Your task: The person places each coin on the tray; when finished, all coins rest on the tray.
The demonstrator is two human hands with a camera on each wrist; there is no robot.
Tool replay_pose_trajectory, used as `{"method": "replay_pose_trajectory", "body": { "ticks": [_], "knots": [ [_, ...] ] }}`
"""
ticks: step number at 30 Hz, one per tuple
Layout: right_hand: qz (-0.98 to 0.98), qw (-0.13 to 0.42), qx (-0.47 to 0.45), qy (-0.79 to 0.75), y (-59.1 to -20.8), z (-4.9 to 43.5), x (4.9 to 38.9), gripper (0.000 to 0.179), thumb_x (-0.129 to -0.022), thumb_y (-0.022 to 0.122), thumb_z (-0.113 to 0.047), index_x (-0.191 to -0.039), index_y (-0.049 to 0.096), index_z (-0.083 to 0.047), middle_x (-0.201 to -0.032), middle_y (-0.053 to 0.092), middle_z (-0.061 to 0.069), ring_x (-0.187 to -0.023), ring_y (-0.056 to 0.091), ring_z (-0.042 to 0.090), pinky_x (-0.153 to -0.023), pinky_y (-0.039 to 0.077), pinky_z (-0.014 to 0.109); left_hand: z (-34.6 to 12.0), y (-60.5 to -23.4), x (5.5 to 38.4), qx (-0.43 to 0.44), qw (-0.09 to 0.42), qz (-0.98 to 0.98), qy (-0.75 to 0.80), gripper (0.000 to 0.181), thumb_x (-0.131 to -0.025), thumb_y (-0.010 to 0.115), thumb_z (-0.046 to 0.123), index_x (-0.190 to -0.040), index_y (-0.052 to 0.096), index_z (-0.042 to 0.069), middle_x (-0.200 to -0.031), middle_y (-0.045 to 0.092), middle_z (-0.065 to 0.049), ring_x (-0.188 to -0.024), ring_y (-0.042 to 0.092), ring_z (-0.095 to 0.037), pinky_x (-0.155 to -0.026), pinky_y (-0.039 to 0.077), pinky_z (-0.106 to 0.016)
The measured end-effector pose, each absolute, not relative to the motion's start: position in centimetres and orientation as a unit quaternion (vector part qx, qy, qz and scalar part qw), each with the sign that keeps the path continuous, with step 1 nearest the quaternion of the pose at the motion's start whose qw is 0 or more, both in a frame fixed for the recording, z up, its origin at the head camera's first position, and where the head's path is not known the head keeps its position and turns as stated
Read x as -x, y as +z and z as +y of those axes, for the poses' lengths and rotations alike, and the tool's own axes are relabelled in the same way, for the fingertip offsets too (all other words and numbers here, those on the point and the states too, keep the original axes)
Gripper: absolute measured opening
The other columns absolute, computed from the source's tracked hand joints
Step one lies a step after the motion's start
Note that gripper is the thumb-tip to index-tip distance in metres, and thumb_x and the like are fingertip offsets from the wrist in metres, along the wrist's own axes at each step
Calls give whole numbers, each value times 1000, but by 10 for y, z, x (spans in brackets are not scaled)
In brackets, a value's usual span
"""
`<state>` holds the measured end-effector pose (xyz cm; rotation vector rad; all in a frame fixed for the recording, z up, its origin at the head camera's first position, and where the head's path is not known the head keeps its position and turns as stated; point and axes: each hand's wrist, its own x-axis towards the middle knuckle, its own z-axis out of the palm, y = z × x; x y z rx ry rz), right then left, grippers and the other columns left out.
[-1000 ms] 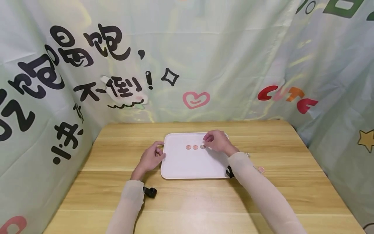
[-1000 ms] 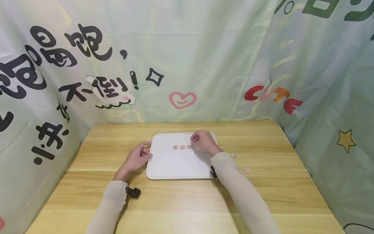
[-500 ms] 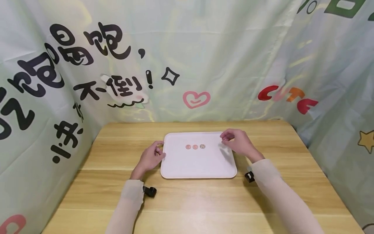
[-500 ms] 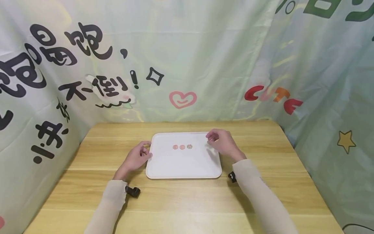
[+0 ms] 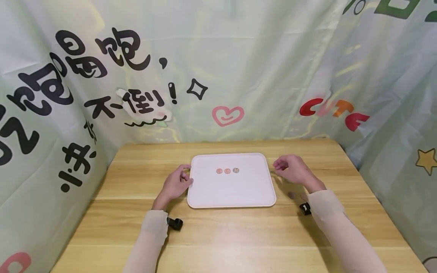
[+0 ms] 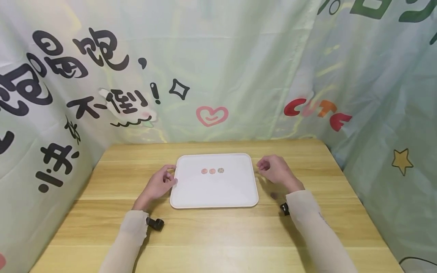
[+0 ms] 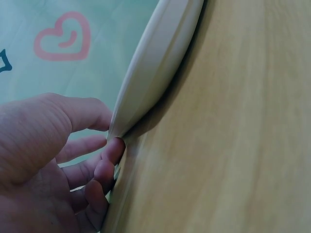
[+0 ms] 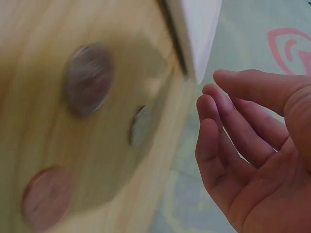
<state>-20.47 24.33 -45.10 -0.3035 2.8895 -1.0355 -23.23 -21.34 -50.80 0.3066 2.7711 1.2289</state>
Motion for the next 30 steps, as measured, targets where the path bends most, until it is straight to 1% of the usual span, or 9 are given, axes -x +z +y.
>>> {"method": "replay_pose_trajectory", "body": {
  "ticks": [4,6,12,14,18,21,24,27,30],
  "knots": [
    [941,37,84,-327,-454,253,200,14,-98,77,-2,-110,76,4,-100,78,16,-92,73,26,-81,59,37,-214,-508,233,-115,29,907,405,51,-98,73,17,-146,60,5,-94,70,-5,-78,59,-15,-75,44,-29],
    [942,44,78,-322,-455,257,197,16,-96,79,-2,-110,75,4,-100,78,16,-92,73,26,-80,58,36,-214,-508,233,-117,26,906,407,51,-98,73,16,-146,60,4,-93,69,-4,-78,58,-15,-75,44,-29],
    [945,83,66,-308,-459,267,191,24,-90,84,0,-111,73,1,-102,76,13,-94,70,23,-83,59,36,-214,-507,231,-105,45,908,403,54,-100,73,15,-151,58,7,-98,71,-7,-81,59,-17,-77,45,-31],
    [945,92,63,-309,-461,269,190,23,-91,83,-1,-111,73,1,-102,75,13,-93,70,23,-84,59,38,-213,-507,231,-101,49,908,403,53,-101,74,14,-151,58,8,-99,71,-8,-81,58,-17,-78,45,-31],
    [942,91,64,-316,-466,273,190,23,-91,83,-1,-111,73,3,-100,75,14,-93,69,23,-83,59,39,-213,-507,231,-101,50,908,403,53,-101,74,14,-152,58,8,-99,70,-7,-81,57,-16,-79,45,-32],
    [941,91,70,-318,-468,276,191,22,-91,84,-2,-109,73,4,-98,74,14,-91,69,22,-80,58,36,-213,-506,230,-102,52,907,405,54,-101,74,15,-152,58,8,-99,70,-7,-81,57,-16,-79,45,-32],
    [941,95,76,-315,-468,278,193,21,-90,85,-3,-107,73,3,-95,73,11,-88,68,19,-77,56,32,-213,-505,230,-102,52,906,407,54,-101,74,15,-152,58,8,-100,70,-8,-81,57,-16,-79,45,-32],
    [939,113,89,-313,-466,280,196,18,-91,83,-2,-105,72,2,-93,72,10,-86,65,17,-75,54,29,-213,-505,230,-100,53,905,409,54,-101,74,15,-152,58,8,-100,70,-7,-81,57,-17,-78,45,-32],
    [937,132,109,-306,-465,281,198,15,-92,80,-1,-103,70,3,-91,72,10,-85,63,17,-75,53,29,-213,-506,231,-99,53,906,408,54,-101,74,15,-152,58,8,-100,70,-7,-81,57,-16,-78,45,-32]
  ]
}}
